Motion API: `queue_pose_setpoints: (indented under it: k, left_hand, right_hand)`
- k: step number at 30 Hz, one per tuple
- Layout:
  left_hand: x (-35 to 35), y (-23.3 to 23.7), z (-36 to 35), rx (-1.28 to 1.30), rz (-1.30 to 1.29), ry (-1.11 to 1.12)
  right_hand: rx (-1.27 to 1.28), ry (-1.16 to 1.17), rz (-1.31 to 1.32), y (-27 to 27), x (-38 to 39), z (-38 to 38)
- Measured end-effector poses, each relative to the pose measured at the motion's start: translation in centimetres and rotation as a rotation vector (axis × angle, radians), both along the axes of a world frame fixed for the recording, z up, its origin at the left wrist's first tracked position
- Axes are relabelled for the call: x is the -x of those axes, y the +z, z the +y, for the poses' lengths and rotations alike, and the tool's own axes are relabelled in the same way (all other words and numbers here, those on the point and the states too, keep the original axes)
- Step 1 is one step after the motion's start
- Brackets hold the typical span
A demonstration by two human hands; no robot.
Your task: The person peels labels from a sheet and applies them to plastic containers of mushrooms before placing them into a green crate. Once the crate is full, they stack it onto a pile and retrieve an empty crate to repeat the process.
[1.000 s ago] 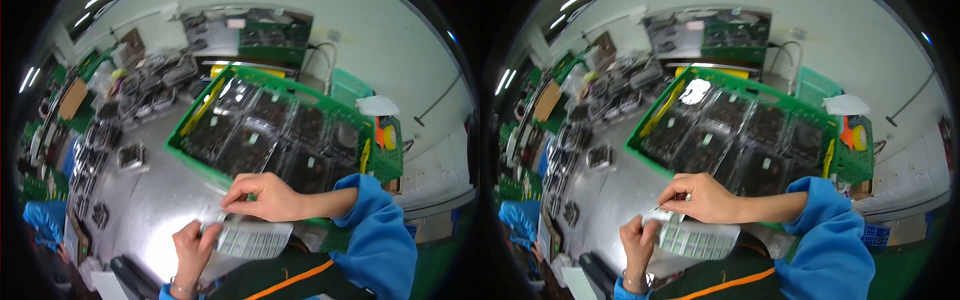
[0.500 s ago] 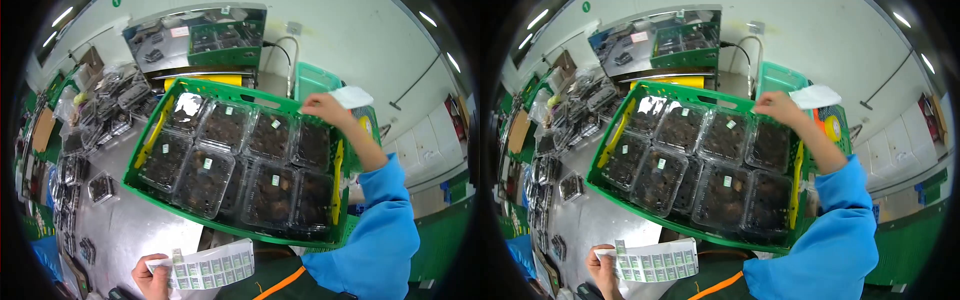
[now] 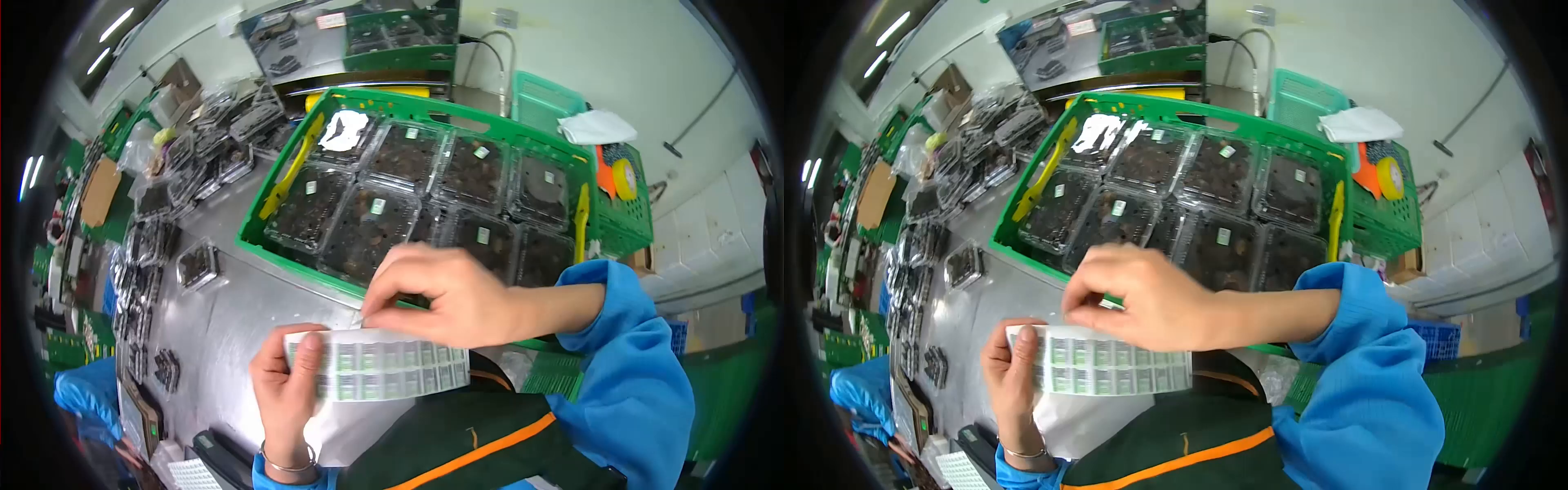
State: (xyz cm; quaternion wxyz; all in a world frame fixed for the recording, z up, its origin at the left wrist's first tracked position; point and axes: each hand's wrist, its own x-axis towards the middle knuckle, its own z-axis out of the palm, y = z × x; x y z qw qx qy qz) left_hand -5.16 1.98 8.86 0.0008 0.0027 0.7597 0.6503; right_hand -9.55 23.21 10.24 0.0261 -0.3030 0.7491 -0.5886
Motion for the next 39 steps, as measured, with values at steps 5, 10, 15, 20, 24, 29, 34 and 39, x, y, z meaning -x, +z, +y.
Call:
queue_pose_setpoints:
  k: [5, 10, 15, 20, 24, 29, 34, 39]
  left_hand:
    - [-1.1, -8.1, -16.3, 0.100, -0.027, 0.492]
    - [-1.5, -15.5, -32.0, 0.354, -0.147, 0.615]
    - [8.4, -12.1, -30.3, 0.870, 0.030, 0.273]
    - [29.0, -10.3, -13.4, 0.892, 0.334, -0.102]
    - [35.5, -10.9, -3.8, 1.030, -0.109, -0.234]
    - [37.5, -13.2, -5.0, 1.009, 0.219, -0.084]
    - [38.2, -12.4, -6.3, 0.948, -0.030, -0.165]
    - [27.1, -8.0, 6.6, 1.106, 0.948, -0.239]
  right_hand:
    - [-0.186, -0.320, -0.483, 1.7, -0.9, 15.4]
    - [-0.797, -0.249, -0.647, -7.8, -1.1, 21.0]
    - [-0.943, -1.169, -0.212, -4.7, -4.2, 21.5]
    - [-0.140, -1.277, -0.497, -11.7, -9.1, 23.3]
    - [0.290, -1.214, -0.572, -13.6, -7.8, 21.4]
    - [0.508, -1.175, -0.564, -13.5, -8.2, 21.5]
    - [0.502, -1.178, -0.514, -14.1, -8.4, 21.5]
    - [0.402, -1.195, -0.523, -13.4, -8.5, 21.4]
